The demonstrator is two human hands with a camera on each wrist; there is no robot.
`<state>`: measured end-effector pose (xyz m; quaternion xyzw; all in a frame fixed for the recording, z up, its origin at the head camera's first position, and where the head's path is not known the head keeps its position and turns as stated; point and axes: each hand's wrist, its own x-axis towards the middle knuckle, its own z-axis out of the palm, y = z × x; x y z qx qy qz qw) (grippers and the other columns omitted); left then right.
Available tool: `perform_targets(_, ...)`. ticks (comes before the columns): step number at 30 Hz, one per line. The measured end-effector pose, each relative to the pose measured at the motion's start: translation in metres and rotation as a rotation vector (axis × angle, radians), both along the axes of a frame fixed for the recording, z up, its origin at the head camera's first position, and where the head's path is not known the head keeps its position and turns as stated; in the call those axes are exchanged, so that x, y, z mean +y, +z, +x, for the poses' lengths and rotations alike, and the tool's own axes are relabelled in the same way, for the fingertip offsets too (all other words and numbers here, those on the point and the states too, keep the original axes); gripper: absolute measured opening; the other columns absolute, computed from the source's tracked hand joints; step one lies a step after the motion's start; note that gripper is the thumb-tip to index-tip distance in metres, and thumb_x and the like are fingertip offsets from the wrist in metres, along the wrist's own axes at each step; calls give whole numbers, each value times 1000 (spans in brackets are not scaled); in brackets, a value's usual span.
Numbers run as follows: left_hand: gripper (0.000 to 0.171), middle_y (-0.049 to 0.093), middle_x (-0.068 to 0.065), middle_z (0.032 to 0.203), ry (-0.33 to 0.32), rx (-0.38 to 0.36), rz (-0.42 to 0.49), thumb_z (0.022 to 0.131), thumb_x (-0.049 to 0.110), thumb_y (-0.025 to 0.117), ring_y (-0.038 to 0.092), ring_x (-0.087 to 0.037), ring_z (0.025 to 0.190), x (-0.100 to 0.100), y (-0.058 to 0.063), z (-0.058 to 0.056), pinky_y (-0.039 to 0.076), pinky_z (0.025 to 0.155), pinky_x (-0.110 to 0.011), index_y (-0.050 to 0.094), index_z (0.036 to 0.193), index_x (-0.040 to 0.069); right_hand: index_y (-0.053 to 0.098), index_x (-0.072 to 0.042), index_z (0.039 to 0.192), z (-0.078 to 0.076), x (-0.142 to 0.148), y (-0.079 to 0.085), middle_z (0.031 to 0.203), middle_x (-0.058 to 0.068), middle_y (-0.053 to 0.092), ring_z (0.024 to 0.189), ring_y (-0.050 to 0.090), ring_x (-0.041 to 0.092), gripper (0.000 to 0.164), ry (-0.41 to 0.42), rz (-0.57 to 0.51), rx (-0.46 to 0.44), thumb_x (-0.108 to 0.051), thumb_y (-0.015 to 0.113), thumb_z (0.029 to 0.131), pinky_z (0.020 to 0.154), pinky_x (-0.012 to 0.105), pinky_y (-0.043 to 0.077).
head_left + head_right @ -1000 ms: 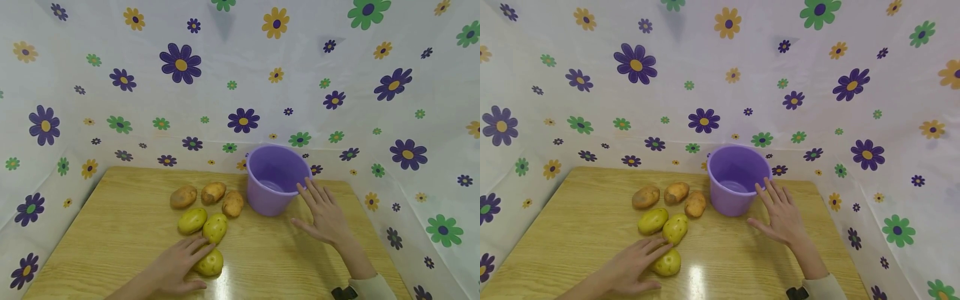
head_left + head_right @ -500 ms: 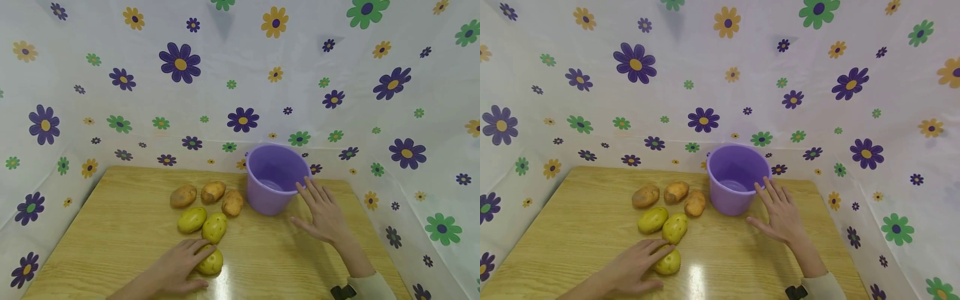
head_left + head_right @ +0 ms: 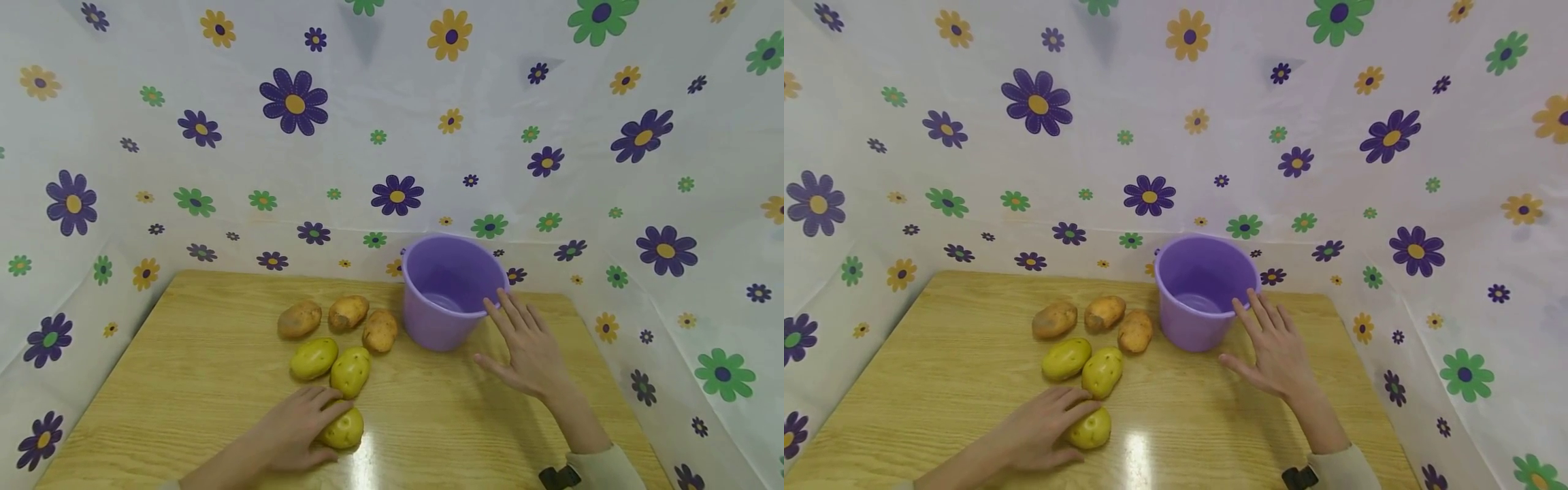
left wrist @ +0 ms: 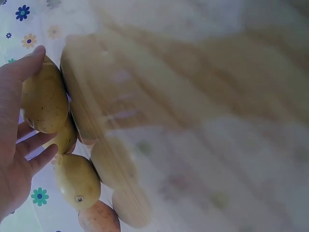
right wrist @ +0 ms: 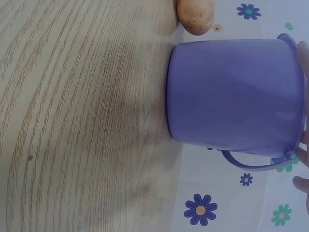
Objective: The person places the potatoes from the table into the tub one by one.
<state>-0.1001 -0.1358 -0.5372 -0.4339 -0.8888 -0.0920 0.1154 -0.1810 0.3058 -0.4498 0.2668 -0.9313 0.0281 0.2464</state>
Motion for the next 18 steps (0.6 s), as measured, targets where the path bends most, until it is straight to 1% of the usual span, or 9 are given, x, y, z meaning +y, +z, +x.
perform_targets(5, 74, 64, 2, 130, -13, 11, 8, 82, 60, 83, 65, -19, 119, 2, -1, -3, 58, 104, -42, 61, 139, 18, 40, -16, 163, -1, 0, 0, 166, 22, 43, 154, 41, 43, 103, 3, 1, 6, -90, 21, 94, 119, 66, 39)
perform_targets(13, 69, 65, 2, 123, -27, 35, 5, 79, 55, 87, 67, -18, 114, 5, 2, -5, 58, 102, -41, 64, 133, 19, 38, -17, 164, 1, 0, 0, 166, 22, 43, 153, 42, 44, 102, -3, 4, 3, -90, 22, 94, 118, 67, 39)
perform_targets(18, 68, 65, 2, 119, -33, 74, -5, 74, 53, 88, 67, -18, 111, 6, 3, -6, 59, 102, -40, 65, 129, 20, 38, -17, 164, 0, -1, 1, 166, 22, 43, 152, 43, 44, 102, -3, 8, 1, -90, 22, 94, 118, 66, 39)
